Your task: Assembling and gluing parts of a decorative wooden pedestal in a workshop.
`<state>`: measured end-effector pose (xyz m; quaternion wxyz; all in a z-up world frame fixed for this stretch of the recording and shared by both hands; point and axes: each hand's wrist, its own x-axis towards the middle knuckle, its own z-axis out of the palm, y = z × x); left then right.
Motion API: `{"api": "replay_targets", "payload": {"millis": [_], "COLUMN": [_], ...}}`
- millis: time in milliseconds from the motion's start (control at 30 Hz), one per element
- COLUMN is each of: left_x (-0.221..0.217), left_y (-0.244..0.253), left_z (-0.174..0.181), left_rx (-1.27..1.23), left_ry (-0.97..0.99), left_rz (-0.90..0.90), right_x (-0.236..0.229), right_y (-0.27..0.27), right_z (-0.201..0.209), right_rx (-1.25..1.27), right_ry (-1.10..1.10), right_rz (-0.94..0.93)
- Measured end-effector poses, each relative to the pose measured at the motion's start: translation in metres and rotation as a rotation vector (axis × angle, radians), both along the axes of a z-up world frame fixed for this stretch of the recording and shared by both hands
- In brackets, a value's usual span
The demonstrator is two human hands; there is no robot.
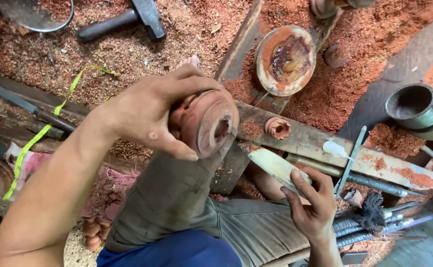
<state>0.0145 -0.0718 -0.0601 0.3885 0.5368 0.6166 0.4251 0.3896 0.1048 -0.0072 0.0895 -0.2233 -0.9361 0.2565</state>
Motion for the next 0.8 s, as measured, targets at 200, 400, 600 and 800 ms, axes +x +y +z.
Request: {"api": "replay_targets", "payload": {"millis": [200,400,600,800], "left_x": [-0.003,0.0,0.001,0.004], "left_y": [0.001,0.002,0.002,0.003], "left_z": [-0.007,-0.001,0.001,0.001], "left_rx": [0.118,0.092,0.121,0.088], "left_ry": [0.063,0.055,0.092,0.099], "left_rz": [-0.022,-0.019,0.0,-0.016], "right_x": [-0.008,-0.026,-0.034,-0.05], "right_y": [0.002,0.007,0.022,0.033], "right_z": [-0.004,0.005,0.02,0.06], "right_rx": [0.002,0.017,0.098,0.24], "right_ry": [0.01,0.005,-0.043,-0.213], "right_rz": [0.018,0.058,0.103,0.186]}}
